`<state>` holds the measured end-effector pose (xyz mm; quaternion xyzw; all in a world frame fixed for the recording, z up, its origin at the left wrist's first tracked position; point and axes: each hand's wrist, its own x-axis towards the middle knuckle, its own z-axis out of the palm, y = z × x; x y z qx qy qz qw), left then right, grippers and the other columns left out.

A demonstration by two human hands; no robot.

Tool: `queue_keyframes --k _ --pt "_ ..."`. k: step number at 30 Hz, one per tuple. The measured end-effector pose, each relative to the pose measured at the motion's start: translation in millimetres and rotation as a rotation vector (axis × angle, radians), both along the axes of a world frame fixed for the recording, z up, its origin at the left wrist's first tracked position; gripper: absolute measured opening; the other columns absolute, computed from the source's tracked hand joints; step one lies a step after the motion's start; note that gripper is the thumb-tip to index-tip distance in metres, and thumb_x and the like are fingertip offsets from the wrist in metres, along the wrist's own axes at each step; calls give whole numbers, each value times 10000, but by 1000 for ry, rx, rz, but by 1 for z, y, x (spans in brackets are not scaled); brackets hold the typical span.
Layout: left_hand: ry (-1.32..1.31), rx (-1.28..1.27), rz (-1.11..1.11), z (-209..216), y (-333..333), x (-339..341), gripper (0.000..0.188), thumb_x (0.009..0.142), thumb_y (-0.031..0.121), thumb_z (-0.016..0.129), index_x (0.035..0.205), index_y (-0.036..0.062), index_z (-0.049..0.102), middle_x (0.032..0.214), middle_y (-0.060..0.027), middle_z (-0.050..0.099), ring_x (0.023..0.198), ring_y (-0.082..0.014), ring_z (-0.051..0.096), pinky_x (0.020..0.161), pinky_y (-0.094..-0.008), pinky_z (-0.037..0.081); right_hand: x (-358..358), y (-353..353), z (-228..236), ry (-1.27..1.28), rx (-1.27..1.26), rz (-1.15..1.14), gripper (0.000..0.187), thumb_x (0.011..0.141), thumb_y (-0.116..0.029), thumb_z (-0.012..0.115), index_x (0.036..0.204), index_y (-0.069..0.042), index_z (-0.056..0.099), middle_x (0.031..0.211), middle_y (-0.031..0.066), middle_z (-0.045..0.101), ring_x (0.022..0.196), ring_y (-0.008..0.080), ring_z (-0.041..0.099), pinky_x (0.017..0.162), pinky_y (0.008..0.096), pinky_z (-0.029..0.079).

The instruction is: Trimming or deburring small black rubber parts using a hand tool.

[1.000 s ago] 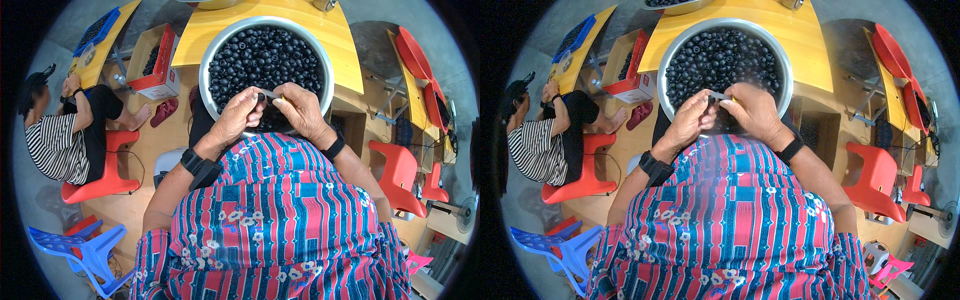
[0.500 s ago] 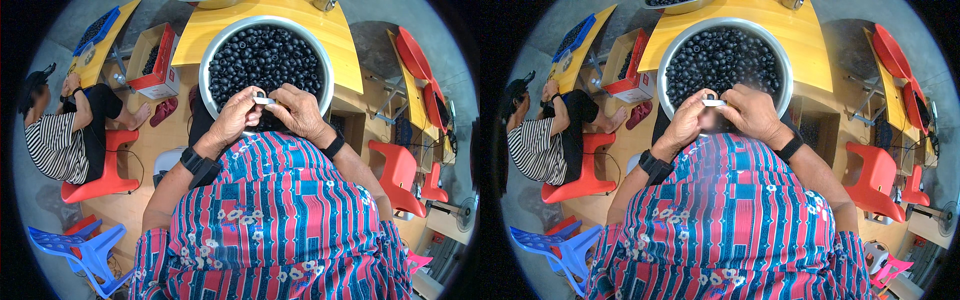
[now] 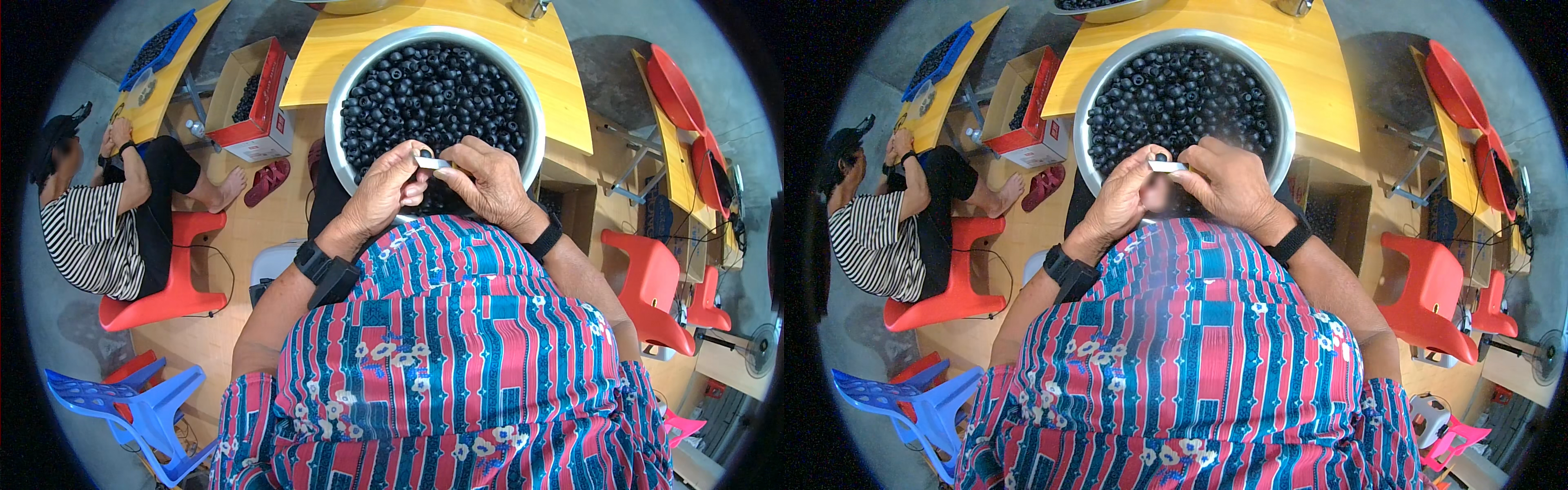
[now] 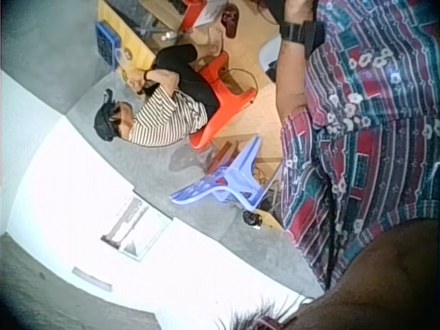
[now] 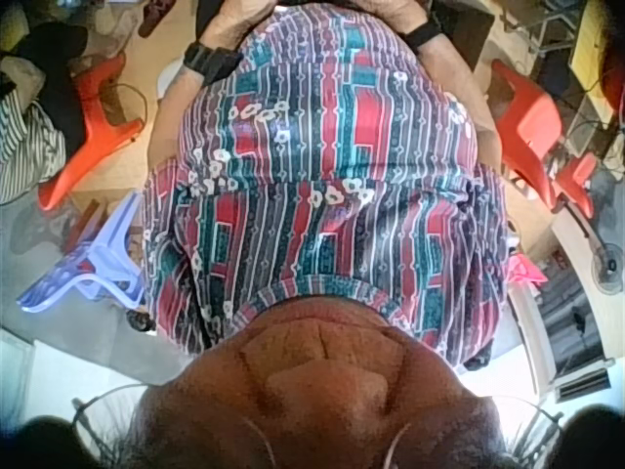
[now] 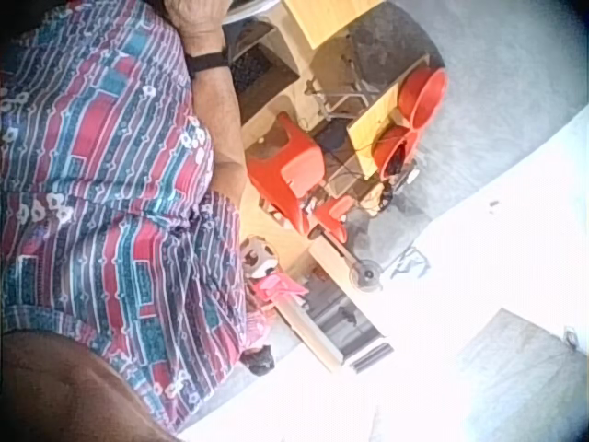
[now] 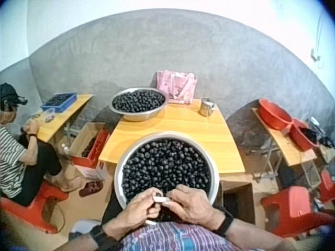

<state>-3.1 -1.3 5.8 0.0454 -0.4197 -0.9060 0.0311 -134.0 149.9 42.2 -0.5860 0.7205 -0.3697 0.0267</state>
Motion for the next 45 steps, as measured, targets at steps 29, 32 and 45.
queue_keyframes --k 29,32,45 --pt "10 120 14 -8 4 -1 230 1033 278 417 1054 65 500 828 10 448 644 -55 380 559 -183 347 -6 -3 -9 -450 -99 -81 242 880 -151 623 1068 0 643 998 168 663 955 275 650 851 317 480" --pt "-14 122 25 -6 4 -2 233 1034 282 417 1054 65 500 831 10 450 641 -53 376 559 -182 346 -2 -4 -9 -467 -132 -24 281 856 -108 645 1119 -9 642 1040 161 667 977 248 649 871 309 481" --pt "-53 151 80 -6 6 -2 240 1026 308 439 1056 85 523 835 17 466 623 -35 363 539 -163 340 4 -2 1 19 -42 20 436 765 -92 666 1189 -191 654 704 82 557 653 271 595 586 374 489"
